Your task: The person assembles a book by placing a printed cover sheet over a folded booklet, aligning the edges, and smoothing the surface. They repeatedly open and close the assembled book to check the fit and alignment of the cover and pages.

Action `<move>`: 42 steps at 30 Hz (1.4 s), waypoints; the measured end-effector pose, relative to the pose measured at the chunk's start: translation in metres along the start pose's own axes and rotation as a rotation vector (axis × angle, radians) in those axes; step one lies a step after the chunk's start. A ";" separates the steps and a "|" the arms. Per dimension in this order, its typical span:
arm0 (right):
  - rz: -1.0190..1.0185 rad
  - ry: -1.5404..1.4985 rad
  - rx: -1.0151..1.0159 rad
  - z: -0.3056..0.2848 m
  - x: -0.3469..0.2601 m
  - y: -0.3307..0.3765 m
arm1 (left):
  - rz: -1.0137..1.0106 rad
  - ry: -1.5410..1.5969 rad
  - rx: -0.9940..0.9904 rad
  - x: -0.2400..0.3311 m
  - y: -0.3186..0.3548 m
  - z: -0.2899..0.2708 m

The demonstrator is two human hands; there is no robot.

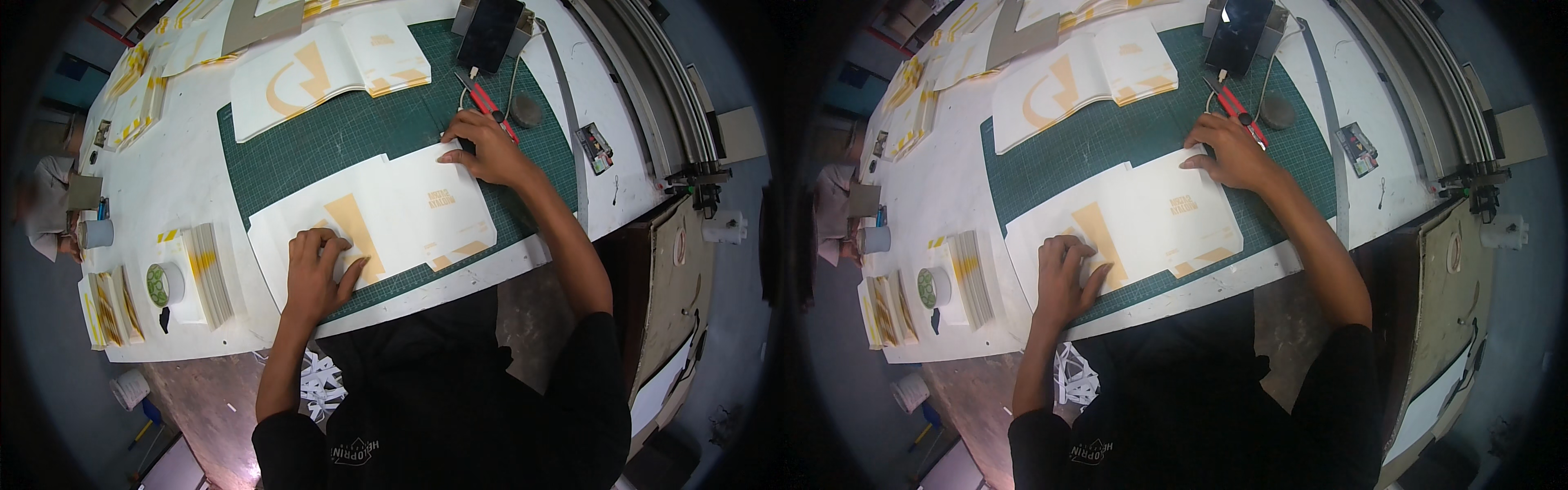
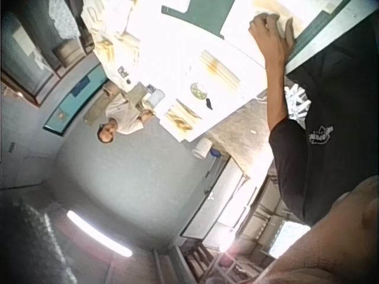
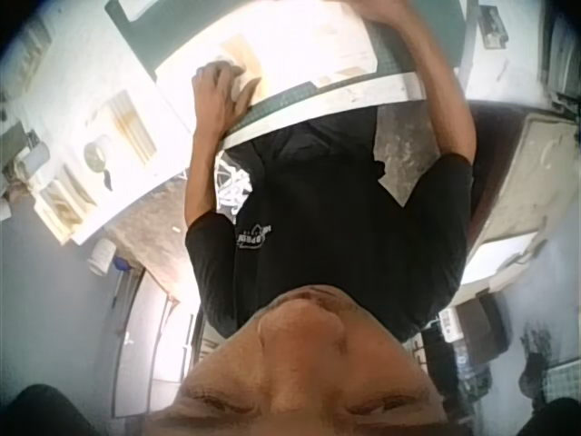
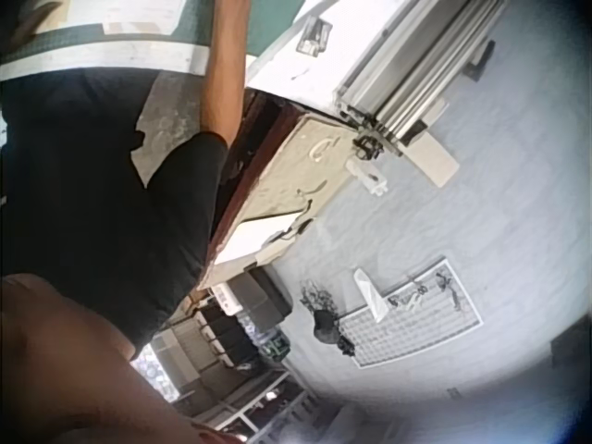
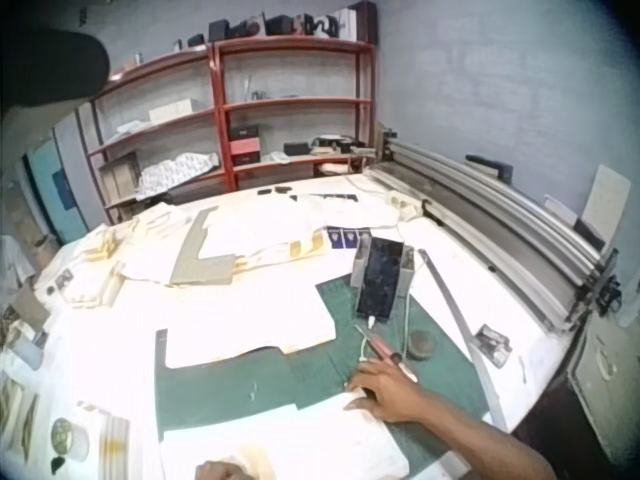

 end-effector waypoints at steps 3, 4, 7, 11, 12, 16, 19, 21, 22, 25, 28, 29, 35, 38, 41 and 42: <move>0.008 0.000 -0.020 0.000 0.000 -0.001 | 0.003 -0.005 0.005 -0.001 0.000 0.001; 0.006 0.007 -0.028 0.000 0.001 -0.001 | 0.001 -0.004 0.002 -0.001 0.000 0.001; 0.036 0.016 -0.066 0.000 0.001 -0.004 | -0.001 -0.004 -0.001 -0.001 0.000 0.001; 0.050 0.027 -0.096 -0.003 -0.002 -0.005 | -0.010 0.018 -0.019 -0.002 0.001 0.002; 0.050 0.026 -0.093 -0.003 -0.002 -0.005 | -0.019 0.030 -0.033 -0.002 0.001 0.002; 0.062 0.018 -0.091 -0.002 -0.004 -0.005 | -0.007 -0.004 0.002 -0.001 0.000 0.001; 0.045 0.016 -0.072 -0.002 -0.003 -0.003 | -0.008 -0.004 0.000 -0.001 0.001 0.002; 0.027 0.014 -0.056 -0.002 -0.003 -0.002 | -0.009 -0.003 0.001 -0.001 0.001 0.002; 0.019 0.011 -0.050 -0.002 -0.003 -0.002 | -0.015 0.004 -0.008 -0.001 0.001 0.002; 0.026 0.019 -0.032 -0.003 -0.006 -0.001 | -0.028 0.017 -0.029 -0.001 0.002 0.002; 0.026 0.043 -0.013 -0.003 -0.008 0.001 | -0.029 0.013 -0.031 -0.002 0.002 0.003; 0.022 0.053 -0.007 -0.003 -0.008 0.002 | -0.028 0.015 -0.030 -0.002 0.001 0.003; 0.024 0.065 -0.003 -0.002 -0.008 0.003 | -0.014 0.013 -0.014 -0.001 0.001 0.002; 0.024 0.072 -0.004 -0.001 -0.008 0.003 | -0.013 0.016 -0.012 0.000 0.001 0.002; 0.043 0.030 -0.014 -0.002 -0.010 0.003 | -0.010 0.019 -0.011 0.000 0.001 0.001; 0.042 0.030 -0.023 -0.002 -0.009 0.002 | -0.009 0.020 -0.010 0.000 0.001 0.001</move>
Point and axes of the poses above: each hand's wrist, its own y-axis away from the middle knuckle, its own z-axis out of the palm, x = y × z, the point moved 4 cm from there along -y, towards the middle knuckle, and after that the axes turned 10 degrees about -x, right-handed, at the moved point
